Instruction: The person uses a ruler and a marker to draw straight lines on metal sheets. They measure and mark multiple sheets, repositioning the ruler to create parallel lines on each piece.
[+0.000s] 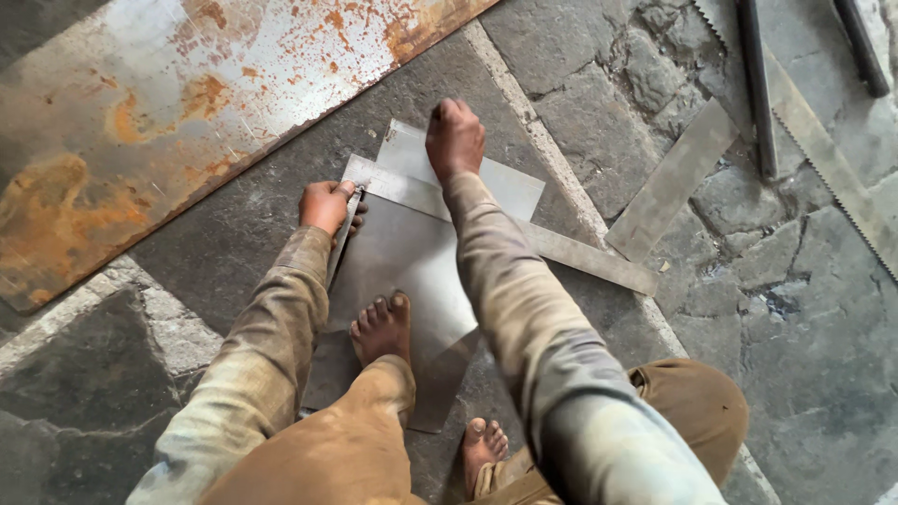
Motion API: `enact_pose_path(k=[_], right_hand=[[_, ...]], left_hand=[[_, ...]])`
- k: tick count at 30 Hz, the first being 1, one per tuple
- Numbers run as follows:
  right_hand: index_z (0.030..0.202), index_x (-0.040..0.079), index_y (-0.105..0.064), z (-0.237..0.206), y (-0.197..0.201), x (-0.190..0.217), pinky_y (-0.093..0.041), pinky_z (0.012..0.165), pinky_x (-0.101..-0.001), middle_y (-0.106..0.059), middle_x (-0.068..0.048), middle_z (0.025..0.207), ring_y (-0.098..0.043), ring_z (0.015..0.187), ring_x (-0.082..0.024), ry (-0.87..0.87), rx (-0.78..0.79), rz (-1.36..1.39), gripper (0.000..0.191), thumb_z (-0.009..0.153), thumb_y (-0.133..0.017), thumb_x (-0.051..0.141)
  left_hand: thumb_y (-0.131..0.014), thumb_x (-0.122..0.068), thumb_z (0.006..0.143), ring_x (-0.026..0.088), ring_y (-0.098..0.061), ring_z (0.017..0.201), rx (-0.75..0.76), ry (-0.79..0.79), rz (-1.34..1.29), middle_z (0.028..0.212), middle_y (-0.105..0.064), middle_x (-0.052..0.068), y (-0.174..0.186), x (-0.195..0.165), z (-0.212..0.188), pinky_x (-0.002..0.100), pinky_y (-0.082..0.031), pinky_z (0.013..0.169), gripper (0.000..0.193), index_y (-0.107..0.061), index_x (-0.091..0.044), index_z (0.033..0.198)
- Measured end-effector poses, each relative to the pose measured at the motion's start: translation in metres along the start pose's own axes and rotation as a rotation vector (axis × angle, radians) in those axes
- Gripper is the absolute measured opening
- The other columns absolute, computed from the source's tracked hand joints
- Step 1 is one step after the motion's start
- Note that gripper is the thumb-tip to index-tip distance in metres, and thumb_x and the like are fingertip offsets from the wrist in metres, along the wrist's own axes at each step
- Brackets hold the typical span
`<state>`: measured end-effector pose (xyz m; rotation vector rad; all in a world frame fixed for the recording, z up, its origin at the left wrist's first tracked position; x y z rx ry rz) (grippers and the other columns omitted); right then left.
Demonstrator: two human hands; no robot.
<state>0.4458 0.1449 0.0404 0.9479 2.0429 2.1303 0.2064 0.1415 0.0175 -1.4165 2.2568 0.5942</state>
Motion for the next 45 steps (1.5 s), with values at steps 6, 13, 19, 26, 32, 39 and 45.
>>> enact_pose_path(k=[6,13,19,26,32,39,45], right_hand=[[0.091,0.008,-0.082,-0.042,-0.011,-0.023,-0.06,0.074,-0.0329,-0.079,-0.013,0.088,-0.077,0.078,-0.02,-0.051,0.266,0.444,0.011,0.08,-0.079,0.011],[0.092,0.009,-0.081,-0.042,-0.017,-0.033,-0.06,0.073,-0.031,-0.079,-0.011,0.085,-0.077,0.076,-0.018,-0.076,0.371,0.483,0.014,0.078,-0.081,0.01],[0.092,0.009,-0.081,-0.046,-0.012,-0.027,-0.06,0.072,-0.0303,-0.079,-0.011,0.084,-0.076,0.074,-0.017,-0.073,0.335,0.509,0.015,0.077,-0.081,0.008],[0.091,0.01,-0.082,-0.045,-0.001,-0.015,-0.06,0.073,-0.0326,-0.078,-0.012,0.084,-0.076,0.076,-0.021,-0.082,0.334,0.439,0.014,0.077,-0.082,0.012],[0.08,0.009,-0.076,-0.016,0.009,-0.005,-0.057,0.068,-0.0447,-0.073,-0.017,0.083,-0.07,0.076,-0.035,0.11,0.167,0.028,0.01,0.078,-0.069,0.001],[0.101,0.006,-0.057,-0.068,0.056,-0.092,-0.051,0.074,-0.0525,-0.064,-0.021,0.093,-0.062,0.086,-0.043,0.17,-0.058,0.21,0.005,0.097,-0.059,0.008],[0.141,0.008,-0.046,-0.192,0.101,-0.164,-0.047,0.095,-0.0492,-0.044,-0.027,0.133,-0.051,0.114,-0.048,-0.004,0.267,0.013,0.079,0.067,-0.075,0.005]], left_hand=[[-0.058,-0.024,0.103,0.014,-0.063,0.051,0.01,0.002,-0.026,0.08,-0.074,0.012,0.0,0.001,0.003,0.029,-0.048,0.041,0.029,-0.068,0.003,0.109],[-0.058,-0.024,0.104,0.014,-0.063,0.05,0.036,-0.002,-0.041,0.08,-0.073,0.012,-0.001,0.0,0.002,0.029,-0.048,0.041,0.03,-0.068,0.004,0.107],[-0.058,-0.025,0.104,0.014,-0.063,0.051,0.037,-0.014,-0.032,0.08,-0.074,0.011,-0.002,-0.002,0.0,0.029,-0.048,0.041,0.03,-0.068,0.003,0.106],[-0.059,-0.026,0.104,0.014,-0.064,0.052,0.017,-0.007,0.001,0.081,-0.074,0.011,0.0,-0.008,-0.006,0.028,-0.049,0.042,0.03,-0.068,0.002,0.106],[-0.058,-0.025,0.104,0.015,-0.064,0.053,0.029,-0.014,-0.012,0.082,-0.075,0.011,-0.001,-0.007,-0.007,0.029,-0.049,0.043,0.03,-0.068,0.003,0.107],[-0.056,-0.024,0.104,0.015,-0.066,0.055,0.073,-0.004,-0.048,0.081,-0.074,0.01,-0.005,0.004,-0.003,0.029,-0.052,0.046,0.028,-0.068,0.001,0.107],[-0.054,-0.019,0.102,0.019,-0.067,0.055,0.13,-0.074,-0.011,0.078,-0.073,0.012,-0.066,0.021,-0.016,0.034,-0.053,0.044,0.025,-0.068,0.001,0.107]])
Point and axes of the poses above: each hand's wrist, its own z-axis towards the middle knuckle, its own y-axis out of the back of the hand, x = y × z, the point moved 5 cm from there along z, towards the middle knuckle
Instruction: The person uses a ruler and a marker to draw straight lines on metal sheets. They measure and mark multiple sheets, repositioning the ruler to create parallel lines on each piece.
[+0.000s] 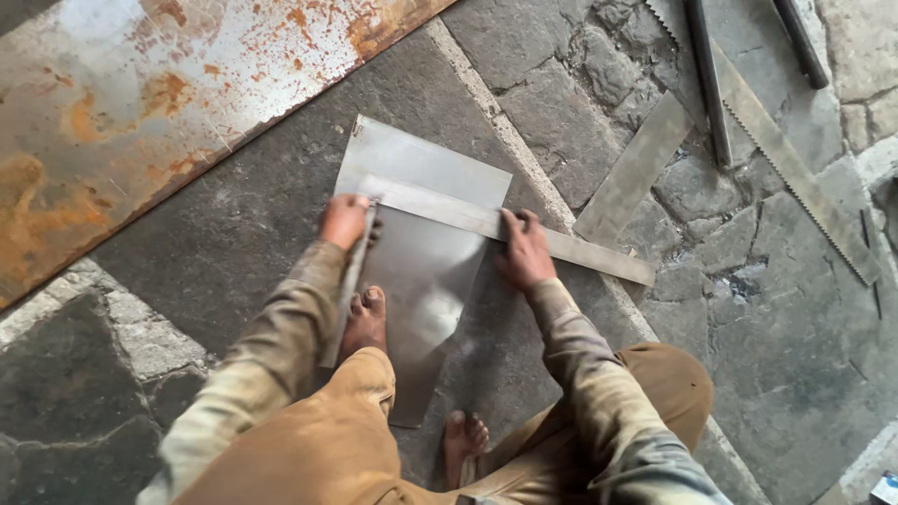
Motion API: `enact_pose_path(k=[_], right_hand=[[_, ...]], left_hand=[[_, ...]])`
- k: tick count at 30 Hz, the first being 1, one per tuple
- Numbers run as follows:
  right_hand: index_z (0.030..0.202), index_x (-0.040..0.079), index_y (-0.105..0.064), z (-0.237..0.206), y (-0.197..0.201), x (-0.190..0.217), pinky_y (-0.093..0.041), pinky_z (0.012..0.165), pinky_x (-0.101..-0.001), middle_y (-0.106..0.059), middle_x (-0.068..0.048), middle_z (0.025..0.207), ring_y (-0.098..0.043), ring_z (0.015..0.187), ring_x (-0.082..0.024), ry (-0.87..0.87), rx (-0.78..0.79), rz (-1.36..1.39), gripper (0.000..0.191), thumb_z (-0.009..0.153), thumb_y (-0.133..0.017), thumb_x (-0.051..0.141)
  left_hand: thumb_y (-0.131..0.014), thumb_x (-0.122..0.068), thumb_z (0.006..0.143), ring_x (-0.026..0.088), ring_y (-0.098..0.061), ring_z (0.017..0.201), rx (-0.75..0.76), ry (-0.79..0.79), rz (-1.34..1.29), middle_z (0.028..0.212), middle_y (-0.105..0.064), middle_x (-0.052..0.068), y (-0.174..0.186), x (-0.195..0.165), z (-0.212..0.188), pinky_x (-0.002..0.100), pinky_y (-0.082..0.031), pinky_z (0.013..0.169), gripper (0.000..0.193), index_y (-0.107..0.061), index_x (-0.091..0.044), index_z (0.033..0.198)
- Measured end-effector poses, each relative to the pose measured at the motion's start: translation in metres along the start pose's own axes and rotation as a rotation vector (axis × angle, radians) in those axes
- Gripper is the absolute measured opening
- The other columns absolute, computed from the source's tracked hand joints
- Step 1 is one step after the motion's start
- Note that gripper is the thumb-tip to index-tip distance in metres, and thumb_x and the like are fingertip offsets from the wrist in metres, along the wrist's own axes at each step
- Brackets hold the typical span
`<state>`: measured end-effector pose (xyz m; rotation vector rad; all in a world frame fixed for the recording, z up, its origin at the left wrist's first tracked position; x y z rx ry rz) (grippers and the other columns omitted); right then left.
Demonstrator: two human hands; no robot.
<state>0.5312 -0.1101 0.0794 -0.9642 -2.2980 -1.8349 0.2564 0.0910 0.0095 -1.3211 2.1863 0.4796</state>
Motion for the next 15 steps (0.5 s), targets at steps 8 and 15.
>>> enact_pose_path(k=[8,15], right_hand=[[0.136,0.018,-0.06,-0.009,0.005,-0.028,-0.051,0.099,-0.0467,-0.053,-0.018,0.133,-0.058,0.118,-0.04,-0.051,-0.147,-0.097,0.07,0.075,-0.063,-0.015],[0.131,0.017,-0.063,-0.009,0.017,-0.016,-0.051,0.096,-0.0475,-0.053,-0.019,0.129,-0.058,0.117,-0.042,-0.092,-0.153,-0.04,0.074,0.066,-0.064,-0.017]], left_hand=[[-0.064,-0.017,0.099,0.017,-0.07,0.058,-0.015,-0.003,-0.145,0.079,-0.075,0.01,-0.017,0.009,0.006,0.032,-0.057,0.047,0.024,-0.074,0.005,0.101],[-0.065,-0.016,0.098,0.018,-0.069,0.056,-0.019,0.022,-0.166,0.077,-0.073,0.012,-0.017,0.011,0.006,0.032,-0.055,0.046,0.022,-0.071,0.005,0.098]])
Point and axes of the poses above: each hand's wrist, its own z-axis towards the middle knuckle, its own y-axis out of the back of the hand, x = y × z, the point moved 5 cm from there along z, towards the middle knuckle
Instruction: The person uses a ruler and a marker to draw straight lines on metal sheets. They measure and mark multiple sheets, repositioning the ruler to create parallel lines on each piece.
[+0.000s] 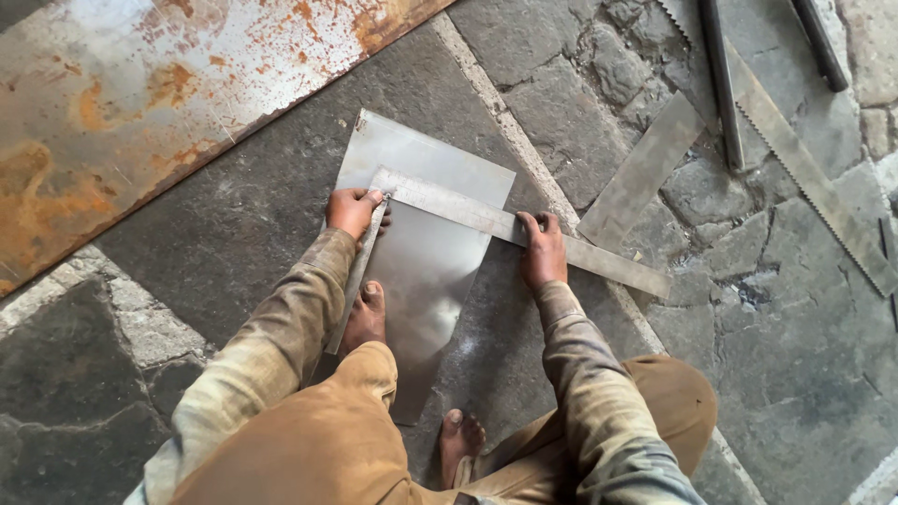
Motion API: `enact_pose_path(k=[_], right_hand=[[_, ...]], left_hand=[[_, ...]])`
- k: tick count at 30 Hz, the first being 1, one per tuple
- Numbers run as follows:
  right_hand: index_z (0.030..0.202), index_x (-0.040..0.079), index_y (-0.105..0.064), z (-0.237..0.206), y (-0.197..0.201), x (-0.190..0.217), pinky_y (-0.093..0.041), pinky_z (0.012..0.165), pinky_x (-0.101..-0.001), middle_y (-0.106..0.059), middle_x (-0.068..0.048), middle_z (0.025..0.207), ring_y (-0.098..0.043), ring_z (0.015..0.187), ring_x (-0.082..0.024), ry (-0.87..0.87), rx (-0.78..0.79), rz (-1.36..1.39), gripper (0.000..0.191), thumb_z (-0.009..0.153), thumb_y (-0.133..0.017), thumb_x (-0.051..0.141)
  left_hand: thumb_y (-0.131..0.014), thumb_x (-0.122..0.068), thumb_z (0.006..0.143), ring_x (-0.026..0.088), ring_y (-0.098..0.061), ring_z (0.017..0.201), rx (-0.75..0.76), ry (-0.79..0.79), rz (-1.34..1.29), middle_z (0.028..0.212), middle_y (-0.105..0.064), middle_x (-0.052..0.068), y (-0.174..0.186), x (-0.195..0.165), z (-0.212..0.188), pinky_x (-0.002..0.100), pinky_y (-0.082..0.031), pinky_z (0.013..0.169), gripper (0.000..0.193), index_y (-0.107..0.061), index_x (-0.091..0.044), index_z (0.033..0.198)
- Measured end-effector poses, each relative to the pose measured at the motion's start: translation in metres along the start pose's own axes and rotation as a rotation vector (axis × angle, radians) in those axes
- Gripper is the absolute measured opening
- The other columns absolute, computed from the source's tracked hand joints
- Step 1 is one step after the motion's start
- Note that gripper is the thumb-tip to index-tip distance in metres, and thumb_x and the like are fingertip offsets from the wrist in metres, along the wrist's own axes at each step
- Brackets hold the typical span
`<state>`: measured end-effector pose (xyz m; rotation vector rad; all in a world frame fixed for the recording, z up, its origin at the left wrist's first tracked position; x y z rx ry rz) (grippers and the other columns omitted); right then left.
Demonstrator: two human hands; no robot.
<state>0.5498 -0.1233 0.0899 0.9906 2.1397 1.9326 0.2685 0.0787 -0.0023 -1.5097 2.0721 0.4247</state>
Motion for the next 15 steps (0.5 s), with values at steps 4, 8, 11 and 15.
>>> enact_pose_path(k=[4,8,11,15], right_hand=[[0.131,0.017,-0.063,0.003,0.002,0.004,-0.052,0.097,-0.0467,-0.053,-0.019,0.13,-0.058,0.118,-0.041,-0.013,0.006,-0.016,0.074,0.066,-0.063,-0.019],[0.132,0.017,-0.063,0.002,-0.001,0.003,-0.052,0.097,-0.0462,-0.053,-0.019,0.131,-0.059,0.117,-0.041,-0.03,0.018,-0.016,0.074,0.067,-0.064,-0.019],[0.133,0.017,-0.063,0.0,-0.004,0.0,-0.053,0.097,-0.0457,-0.053,-0.019,0.131,-0.059,0.117,-0.041,-0.03,0.023,-0.016,0.075,0.067,-0.064,-0.019],[0.138,0.02,-0.063,-0.002,-0.009,-0.01,-0.053,0.1,-0.045,-0.053,-0.018,0.134,-0.06,0.118,-0.039,-0.024,0.019,0.02,0.074,0.076,-0.06,-0.02]], left_hand=[[-0.064,-0.015,0.099,0.017,-0.069,0.056,0.027,0.008,-0.048,0.077,-0.072,0.012,-0.001,-0.003,-0.002,0.031,-0.054,0.045,0.022,-0.07,0.006,0.097],[-0.063,-0.015,0.099,0.016,-0.068,0.056,0.026,0.012,-0.039,0.077,-0.072,0.011,-0.001,-0.009,-0.008,0.03,-0.053,0.045,0.022,-0.07,0.006,0.099],[-0.062,-0.016,0.099,0.017,-0.068,0.056,0.016,0.029,-0.042,0.077,-0.072,0.012,-0.002,-0.011,-0.01,0.031,-0.053,0.044,0.022,-0.07,0.005,0.099],[-0.063,-0.015,0.098,0.019,-0.07,0.058,-0.045,-0.001,0.103,0.081,-0.075,0.013,0.0,-0.009,-0.006,0.032,-0.055,0.046,0.022,-0.071,0.005,0.102]])
Point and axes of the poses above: each hand's wrist, its own z-axis towards the middle knuckle, its own y-axis out of the back of the hand, x = y × z, the point moved 5 cm from there along z, towards the middle knuckle
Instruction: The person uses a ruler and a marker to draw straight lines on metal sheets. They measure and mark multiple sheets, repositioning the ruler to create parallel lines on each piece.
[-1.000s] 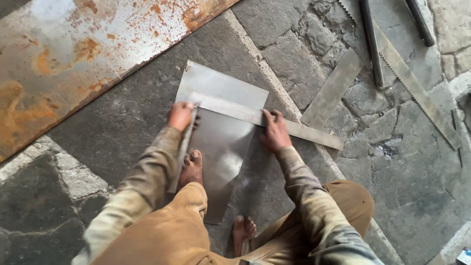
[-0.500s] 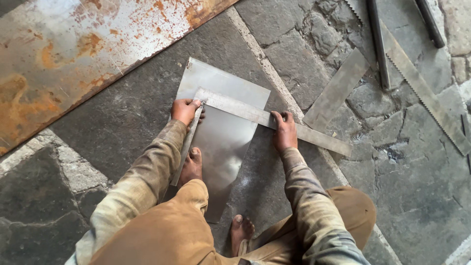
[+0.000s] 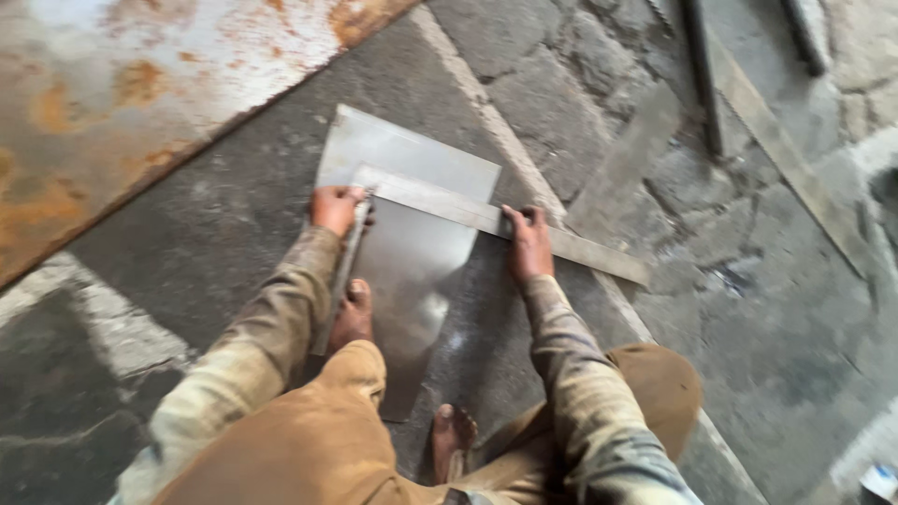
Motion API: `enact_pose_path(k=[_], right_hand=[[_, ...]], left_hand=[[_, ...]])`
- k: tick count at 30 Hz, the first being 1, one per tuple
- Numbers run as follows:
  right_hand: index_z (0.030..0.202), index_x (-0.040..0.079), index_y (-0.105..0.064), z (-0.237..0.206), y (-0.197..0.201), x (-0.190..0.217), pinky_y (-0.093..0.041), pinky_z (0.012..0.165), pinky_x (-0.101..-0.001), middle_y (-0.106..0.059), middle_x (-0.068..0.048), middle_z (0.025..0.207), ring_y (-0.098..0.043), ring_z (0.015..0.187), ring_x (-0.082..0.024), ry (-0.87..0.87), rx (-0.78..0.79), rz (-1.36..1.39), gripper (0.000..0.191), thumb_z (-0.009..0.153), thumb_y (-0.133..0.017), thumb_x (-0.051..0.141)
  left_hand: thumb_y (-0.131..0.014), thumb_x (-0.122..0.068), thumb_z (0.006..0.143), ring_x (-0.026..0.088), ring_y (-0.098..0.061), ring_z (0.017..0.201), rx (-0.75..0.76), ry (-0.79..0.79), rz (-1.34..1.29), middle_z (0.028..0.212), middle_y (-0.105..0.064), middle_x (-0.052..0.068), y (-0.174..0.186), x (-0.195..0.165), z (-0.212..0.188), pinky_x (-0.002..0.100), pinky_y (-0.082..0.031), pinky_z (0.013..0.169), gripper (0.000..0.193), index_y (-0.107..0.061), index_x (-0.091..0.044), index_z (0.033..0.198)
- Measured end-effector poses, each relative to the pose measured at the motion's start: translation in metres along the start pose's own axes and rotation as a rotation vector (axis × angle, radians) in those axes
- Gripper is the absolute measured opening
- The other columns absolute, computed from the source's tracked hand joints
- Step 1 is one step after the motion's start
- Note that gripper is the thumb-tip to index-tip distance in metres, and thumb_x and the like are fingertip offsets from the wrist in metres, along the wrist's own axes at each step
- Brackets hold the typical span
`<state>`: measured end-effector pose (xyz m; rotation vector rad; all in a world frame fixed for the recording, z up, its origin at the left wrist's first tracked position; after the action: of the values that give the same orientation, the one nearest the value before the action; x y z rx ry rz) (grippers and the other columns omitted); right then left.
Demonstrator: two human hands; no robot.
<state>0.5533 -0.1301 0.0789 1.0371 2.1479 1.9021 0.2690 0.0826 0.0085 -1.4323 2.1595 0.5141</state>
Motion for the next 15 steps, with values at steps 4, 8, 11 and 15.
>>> enact_pose_path(k=[4,8,11,15], right_hand=[[0.152,0.002,-0.029,0.007,-0.008,-0.014,-0.044,0.099,-0.0486,-0.05,-0.022,0.117,-0.052,0.11,-0.044,0.064,-0.025,0.327,0.082,0.081,-0.069,-0.003],[0.133,0.01,-0.065,0.028,-0.018,-0.025,-0.05,0.097,-0.0419,-0.059,-0.015,0.113,-0.06,0.11,-0.032,-0.023,-0.08,0.412,0.033,0.102,-0.061,0.001],[0.119,0.01,-0.076,0.038,-0.029,-0.024,-0.057,0.077,-0.0353,-0.06,-0.013,0.1,-0.068,0.084,-0.023,-0.186,0.025,0.57,0.022,0.1,-0.065,0.007],[0.108,0.009,-0.079,0.049,-0.031,-0.001,-0.058,0.066,-0.0291,-0.077,-0.007,0.096,-0.069,0.073,-0.015,-0.184,0.069,0.694,0.019,0.089,-0.079,0.01]], left_hand=[[-0.061,-0.014,0.101,0.022,-0.07,0.059,0.063,-0.075,-0.055,0.082,-0.073,0.015,-0.001,0.002,0.004,0.034,-0.055,0.047,0.025,-0.069,0.009,0.106],[-0.061,-0.014,0.102,0.021,-0.072,0.062,0.09,-0.079,-0.022,0.084,-0.074,0.014,0.001,0.003,0.002,0.033,-0.056,0.048,0.025,-0.068,0.009,0.106],[-0.061,-0.015,0.102,0.021,-0.072,0.062,0.093,-0.061,-0.038,0.085,-0.074,0.014,0.002,0.003,0.0,0.032,-0.057,0.05,0.024,-0.068,0.008,0.108],[-0.062,-0.015,0.104,0.02,-0.071,0.062,0.096,-0.041,-0.078,0.085,-0.074,0.014,0.001,-0.001,-0.005,0.031,-0.056,0.05,0.024,-0.068,0.007,0.109]])
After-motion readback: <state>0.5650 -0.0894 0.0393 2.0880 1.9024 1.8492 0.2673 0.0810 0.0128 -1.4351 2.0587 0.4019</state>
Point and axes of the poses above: each hand's wrist, its own z-axis towards the middle knuckle, its own y-axis out of the back of the hand, x = y × z, the point moved 5 cm from there along z, towards the middle knuckle
